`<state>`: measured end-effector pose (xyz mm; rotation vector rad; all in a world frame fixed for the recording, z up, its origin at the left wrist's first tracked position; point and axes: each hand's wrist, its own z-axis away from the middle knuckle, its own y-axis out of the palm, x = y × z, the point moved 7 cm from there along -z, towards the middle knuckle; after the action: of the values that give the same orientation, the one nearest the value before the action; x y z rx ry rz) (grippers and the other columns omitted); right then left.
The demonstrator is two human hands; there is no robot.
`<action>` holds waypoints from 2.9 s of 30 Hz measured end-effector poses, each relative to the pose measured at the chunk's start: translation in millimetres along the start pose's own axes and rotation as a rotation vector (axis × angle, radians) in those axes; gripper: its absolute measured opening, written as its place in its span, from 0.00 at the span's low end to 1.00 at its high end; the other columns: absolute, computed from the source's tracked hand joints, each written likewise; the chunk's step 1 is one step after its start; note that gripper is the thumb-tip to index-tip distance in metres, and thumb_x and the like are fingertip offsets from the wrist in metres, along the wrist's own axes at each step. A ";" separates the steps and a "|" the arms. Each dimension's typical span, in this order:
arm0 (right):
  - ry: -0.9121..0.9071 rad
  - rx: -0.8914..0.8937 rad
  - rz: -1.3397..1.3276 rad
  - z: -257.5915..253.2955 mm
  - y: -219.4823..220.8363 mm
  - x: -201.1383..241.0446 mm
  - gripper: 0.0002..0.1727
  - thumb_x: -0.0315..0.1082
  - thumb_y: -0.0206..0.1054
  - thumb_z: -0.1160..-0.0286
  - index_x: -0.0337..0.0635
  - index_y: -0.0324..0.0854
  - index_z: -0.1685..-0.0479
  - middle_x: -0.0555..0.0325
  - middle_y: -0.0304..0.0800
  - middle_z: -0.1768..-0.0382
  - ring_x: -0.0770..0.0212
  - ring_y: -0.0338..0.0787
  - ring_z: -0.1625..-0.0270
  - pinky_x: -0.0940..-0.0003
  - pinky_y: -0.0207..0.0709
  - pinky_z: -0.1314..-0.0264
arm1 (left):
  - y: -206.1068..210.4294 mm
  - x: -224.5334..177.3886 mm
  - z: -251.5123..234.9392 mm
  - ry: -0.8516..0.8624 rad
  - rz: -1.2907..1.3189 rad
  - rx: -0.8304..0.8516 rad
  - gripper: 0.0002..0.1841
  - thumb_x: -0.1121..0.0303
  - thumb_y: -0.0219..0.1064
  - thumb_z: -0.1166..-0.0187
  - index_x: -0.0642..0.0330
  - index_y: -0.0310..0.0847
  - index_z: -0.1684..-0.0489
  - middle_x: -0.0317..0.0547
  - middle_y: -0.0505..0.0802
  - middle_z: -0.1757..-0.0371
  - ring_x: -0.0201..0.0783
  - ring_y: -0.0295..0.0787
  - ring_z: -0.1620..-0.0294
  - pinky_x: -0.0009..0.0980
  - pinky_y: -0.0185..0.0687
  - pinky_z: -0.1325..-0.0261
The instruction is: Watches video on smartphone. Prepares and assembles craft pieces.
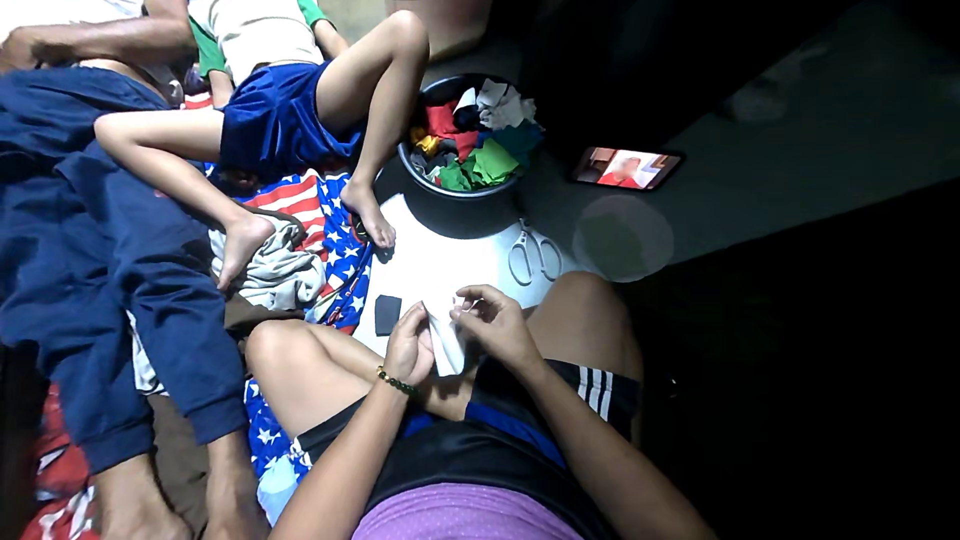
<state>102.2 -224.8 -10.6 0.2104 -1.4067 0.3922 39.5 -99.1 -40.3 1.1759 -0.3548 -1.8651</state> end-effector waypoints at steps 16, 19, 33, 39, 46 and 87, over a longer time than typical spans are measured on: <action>-0.103 0.044 0.170 -19.6 -25.6 18.9 0.11 0.18 0.69 0.30 0.31 0.83 0.50 0.53 0.87 0.58 0.70 0.84 0.68 0.73 0.83 0.62 | -10.9 2.8 -22.2 -0.100 -0.600 0.214 0.30 0.85 0.67 0.30 0.71 0.64 0.26 0.48 0.93 0.53 0.30 0.91 0.58 0.28 0.88 0.49; 0.025 0.100 0.234 -34.8 -32.3 -0.1 0.07 0.16 0.67 0.27 0.31 0.79 0.55 0.49 0.84 0.60 0.64 0.84 0.67 0.67 0.82 0.61 | -17.7 -2.1 -35.0 -0.137 -0.642 0.105 0.25 0.89 0.67 0.27 0.73 0.68 0.29 0.49 0.93 0.58 0.29 0.90 0.64 0.26 0.87 0.54; 0.347 0.013 0.540 -106.2 -43.6 -79.7 0.19 0.17 0.73 0.33 0.29 0.82 0.40 0.36 0.87 0.54 0.42 0.88 0.54 0.44 0.81 0.48 | -44.7 -24.0 -110.2 0.089 -1.037 -0.238 0.26 0.81 0.75 0.28 0.70 0.75 0.30 0.60 0.89 0.42 0.45 0.91 0.52 0.41 0.87 0.45; 0.501 -0.146 0.248 -100.8 -64.1 -86.9 0.32 0.13 0.66 0.30 0.32 0.66 0.23 0.40 0.90 0.53 0.52 0.91 0.59 0.55 0.86 0.54 | -56.1 -21.9 -110.8 0.137 -0.921 -0.239 0.23 0.83 0.74 0.29 0.71 0.76 0.34 0.59 0.91 0.45 0.39 0.92 0.56 0.35 0.89 0.49; 0.395 -0.157 0.458 -103.7 -60.3 -82.1 0.28 0.18 0.76 0.36 0.32 0.74 0.32 0.44 0.88 0.64 0.50 0.87 0.65 0.50 0.82 0.59 | -57.6 -21.7 -111.6 0.125 -0.849 -0.250 0.20 0.85 0.72 0.27 0.73 0.76 0.36 0.58 0.92 0.49 0.39 0.94 0.62 0.35 0.92 0.54; -0.002 0.001 -0.066 -98.1 -51.7 -51.4 0.20 0.12 0.69 0.35 0.29 0.85 0.41 0.54 0.91 0.53 0.74 0.87 0.62 0.77 0.85 0.54 | 36.0 -11.4 -135.0 0.210 -1.244 0.351 0.22 0.75 0.77 0.27 0.69 0.81 0.34 0.60 0.91 0.40 0.50 0.90 0.40 0.49 0.83 0.32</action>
<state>206.1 -243.1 -72.2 0.2576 -1.3978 0.3389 173.0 -83.6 -80.0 2.0980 0.2815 -2.7140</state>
